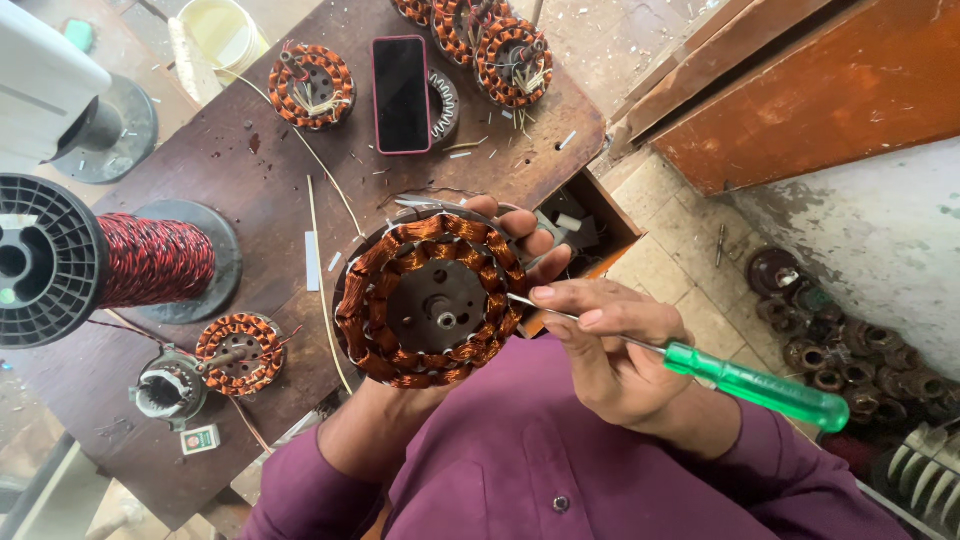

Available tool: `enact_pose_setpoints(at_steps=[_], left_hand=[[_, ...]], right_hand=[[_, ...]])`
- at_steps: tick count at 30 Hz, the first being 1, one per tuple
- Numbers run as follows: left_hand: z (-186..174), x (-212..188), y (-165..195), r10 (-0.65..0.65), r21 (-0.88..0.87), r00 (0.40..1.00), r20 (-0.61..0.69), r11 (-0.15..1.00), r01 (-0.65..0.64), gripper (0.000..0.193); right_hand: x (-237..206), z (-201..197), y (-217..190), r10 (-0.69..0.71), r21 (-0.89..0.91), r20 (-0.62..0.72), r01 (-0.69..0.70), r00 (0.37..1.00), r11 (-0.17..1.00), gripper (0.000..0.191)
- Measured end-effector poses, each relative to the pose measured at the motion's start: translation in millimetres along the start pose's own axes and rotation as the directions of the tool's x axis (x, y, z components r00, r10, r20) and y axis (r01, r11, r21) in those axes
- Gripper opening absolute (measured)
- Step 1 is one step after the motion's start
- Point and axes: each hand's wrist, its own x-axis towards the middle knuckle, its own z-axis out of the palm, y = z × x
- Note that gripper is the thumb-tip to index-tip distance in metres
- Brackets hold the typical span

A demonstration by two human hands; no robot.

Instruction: The person works at a wooden bench on electric motor stators, inserting thin wooden wedge strips into the slots of a wound copper stator and pressing them in by hand. They then hold the stator in one hand and use a green-handled screwdriver to tuck and seat the windings and wedges around the slots, turning the stator as they work.

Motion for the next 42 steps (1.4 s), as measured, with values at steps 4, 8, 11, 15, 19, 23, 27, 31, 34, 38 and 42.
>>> enact_pose_setpoints(at_steps=[4,8,11,15,19,23,27,31,34,38,42], left_hand=[[0.8,-2.4,1.2,-0.002,-0.007,1.000,-0.009,1.000,0.002,0.037],[-1.5,-0.3,-0.1,0.016,-0.006,1.000,0.024,1.000,-0.016,0.038],[-2.6,1.4,-1.5,0.040,-0.011,0.998,0.047,0.999,-0.039,0.038],[-0.5,-0.9,-3.6,0.043,-0.063,0.999,-0.032,0.997,-0.045,0.041],[1.1,-1.0,-5.5,0.039,-0.092,0.999,0.000,0.995,-0.038,0.041],[0.3,0.3,-7.0,0.028,-0.115,0.999,0.046,0.993,-0.023,0.038],[-1.4,0.2,-7.2,0.028,-0.118,0.998,0.063,0.993,-0.020,0.036],[-2.8,-0.3,-8.1,0.033,-0.101,0.997,0.067,0.995,-0.026,0.036],[-3.3,-0.2,-9.3,0.036,-0.079,0.997,0.070,0.996,-0.031,0.037],[-1.1,-2.9,-8.5,0.043,-0.028,0.999,0.027,0.999,-0.043,0.034],[3.8,-8.6,-6.7,0.080,0.096,0.992,0.095,0.991,-0.090,0.034]], right_hand=[[10.6,0.0,-7.3,-0.094,-0.115,0.041,0.098,0.995,0.989,0.031],[16.6,0.7,-11.4,-0.143,-0.147,0.106,0.158,0.984,0.976,0.034],[18.8,2.4,-7.4,-0.249,-0.247,0.142,0.278,0.958,0.928,0.038],[20.6,-2.0,0.9,-0.379,-0.299,0.212,0.429,0.901,0.852,0.041],[20.0,-7.4,6.2,-0.423,-0.258,0.249,0.480,0.871,0.838,0.042],[17.5,-5.5,8.7,-0.403,-0.230,0.194,0.440,0.895,0.868,0.040],[16.0,-1.5,6.8,-0.364,-0.246,0.153,0.392,0.919,0.887,0.038],[18.8,0.0,3.8,-0.378,-0.259,0.149,0.405,0.914,0.877,0.036],[20.8,-1.1,1.5,-0.413,-0.256,0.163,0.442,0.896,0.859,0.035],[13.7,-0.9,-8.6,-0.289,-0.105,0.048,0.293,0.956,0.950,0.025],[6.5,2.0,-20.2,-0.039,0.174,-0.143,0.064,0.989,0.983,0.018]])
